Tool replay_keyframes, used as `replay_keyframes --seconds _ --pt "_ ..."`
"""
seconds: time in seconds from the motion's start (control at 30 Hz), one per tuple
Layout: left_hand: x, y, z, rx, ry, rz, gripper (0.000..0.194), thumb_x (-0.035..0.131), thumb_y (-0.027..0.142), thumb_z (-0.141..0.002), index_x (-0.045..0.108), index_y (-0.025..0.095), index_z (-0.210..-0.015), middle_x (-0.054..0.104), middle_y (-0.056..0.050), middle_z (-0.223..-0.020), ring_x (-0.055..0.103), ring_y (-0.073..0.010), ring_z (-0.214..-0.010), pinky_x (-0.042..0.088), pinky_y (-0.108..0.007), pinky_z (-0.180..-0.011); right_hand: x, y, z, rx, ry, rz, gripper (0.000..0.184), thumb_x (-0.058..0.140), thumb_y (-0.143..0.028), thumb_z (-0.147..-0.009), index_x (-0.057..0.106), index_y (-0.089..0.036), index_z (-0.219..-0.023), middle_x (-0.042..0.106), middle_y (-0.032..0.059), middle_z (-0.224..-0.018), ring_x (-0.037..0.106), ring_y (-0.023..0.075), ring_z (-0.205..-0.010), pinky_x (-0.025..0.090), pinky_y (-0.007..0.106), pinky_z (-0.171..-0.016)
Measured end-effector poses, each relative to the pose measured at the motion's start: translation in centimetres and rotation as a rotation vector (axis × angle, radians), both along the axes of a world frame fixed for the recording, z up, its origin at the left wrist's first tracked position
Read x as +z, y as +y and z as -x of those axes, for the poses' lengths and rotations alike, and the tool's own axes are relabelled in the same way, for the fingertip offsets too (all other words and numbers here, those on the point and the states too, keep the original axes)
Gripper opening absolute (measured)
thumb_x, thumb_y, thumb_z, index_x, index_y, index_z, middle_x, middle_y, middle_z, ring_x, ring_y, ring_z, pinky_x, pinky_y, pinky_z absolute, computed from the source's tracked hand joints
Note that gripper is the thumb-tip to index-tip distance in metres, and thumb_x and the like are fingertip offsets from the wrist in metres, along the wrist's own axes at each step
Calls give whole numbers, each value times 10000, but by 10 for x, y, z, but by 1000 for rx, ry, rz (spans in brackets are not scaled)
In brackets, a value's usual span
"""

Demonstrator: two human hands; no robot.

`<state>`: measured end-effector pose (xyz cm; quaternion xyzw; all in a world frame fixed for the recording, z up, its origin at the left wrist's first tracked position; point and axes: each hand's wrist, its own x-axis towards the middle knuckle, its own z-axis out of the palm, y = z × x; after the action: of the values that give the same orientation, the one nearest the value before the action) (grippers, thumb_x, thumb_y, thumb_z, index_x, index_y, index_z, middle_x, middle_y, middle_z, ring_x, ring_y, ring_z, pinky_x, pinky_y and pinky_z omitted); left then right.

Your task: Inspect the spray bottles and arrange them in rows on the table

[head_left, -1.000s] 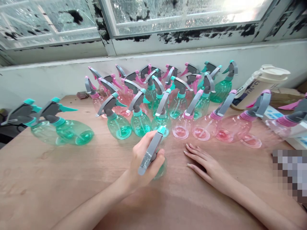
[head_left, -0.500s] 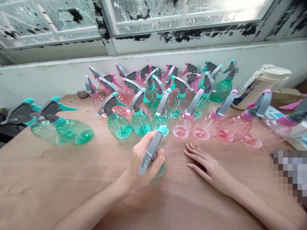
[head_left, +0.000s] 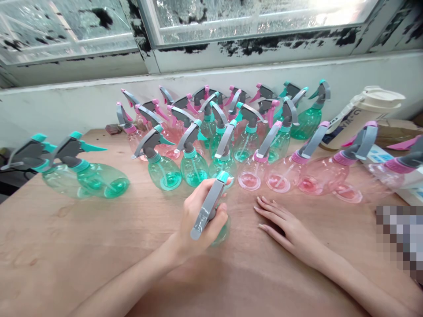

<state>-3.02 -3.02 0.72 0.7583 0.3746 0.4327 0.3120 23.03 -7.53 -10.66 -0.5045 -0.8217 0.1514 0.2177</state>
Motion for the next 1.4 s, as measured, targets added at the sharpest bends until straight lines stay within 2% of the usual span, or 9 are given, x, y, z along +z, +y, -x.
replay_keyframes --seconds 0.2,0.33,0.47,0.67,0.77,0.93,1.17,1.4 --pt "4 1 -1 81 40 39 81 523 161 -852 560 193 -916 601 -11 -815 515 -107 -577 507 -300 -678 1 0 0 -10 37 5 465 490 -362 -986 482 -267 -1441 417 54 -1545 358 265 -1430 296 528 -1184" --pt "5 -1 -2 38 52 28 259 514 150 -839 591 198 -1081 489 41 -681 426 -101 -519 473 -286 -639 2 -1 0 -10 44 9 472 490 -358 -987 467 -283 -1452 417 50 -1544 364 270 -1427 295 542 -1181" --pt "5 -2 -3 70 56 -13 295 512 167 -852 588 194 -1136 559 -2 -801 484 -117 -606 480 -282 -659 3 -1 1 -10 60 4 471 496 -351 -984 467 -295 -1451 428 52 -1537 374 278 -1420 300 550 -1177" --pt "1 -2 -1 58 48 14 282 509 176 -866 555 182 -1144 637 -67 -962 573 -147 -714 500 -285 -669 2 0 0 -9 48 8 473 495 -351 -986 462 -284 -1454 415 52 -1547 367 270 -1425 298 542 -1183" --pt "-1 -1 -1 59 43 3 285 511 176 -860 554 181 -1141 634 -71 -971 586 -159 -757 504 -291 -692 2 0 0 -7 35 9 472 488 -351 -990 457 -279 -1456 413 55 -1548 365 267 -1427 295 546 -1183" --pt "-1 -1 -2 59 50 -14 274 508 169 -862 558 182 -1132 643 -77 -1008 541 -134 -681 509 -307 -702 3 -1 0 -10 53 3 475 497 -349 -985 461 -287 -1454 421 57 -1543 373 274 -1422 298 550 -1179" --pt "0 -1 -2 57 47 -9 258 502 174 -869 555 188 -1121 624 -60 -945 545 -133 -677 492 -283 -668 3 -1 0 -11 57 1 473 495 -353 -984 465 -297 -1453 424 51 -1540 381 277 -1416 302 551 -1176" --pt "-4 0 -1 40 18 -25 349 514 167 -860 562 201 -1204 637 -49 -902 584 -140 -656 514 -285 -683 3 0 0 -10 54 -1 478 499 -349 -983 460 -298 -1456 426 51 -1538 374 279 -1419 295 552 -1178"
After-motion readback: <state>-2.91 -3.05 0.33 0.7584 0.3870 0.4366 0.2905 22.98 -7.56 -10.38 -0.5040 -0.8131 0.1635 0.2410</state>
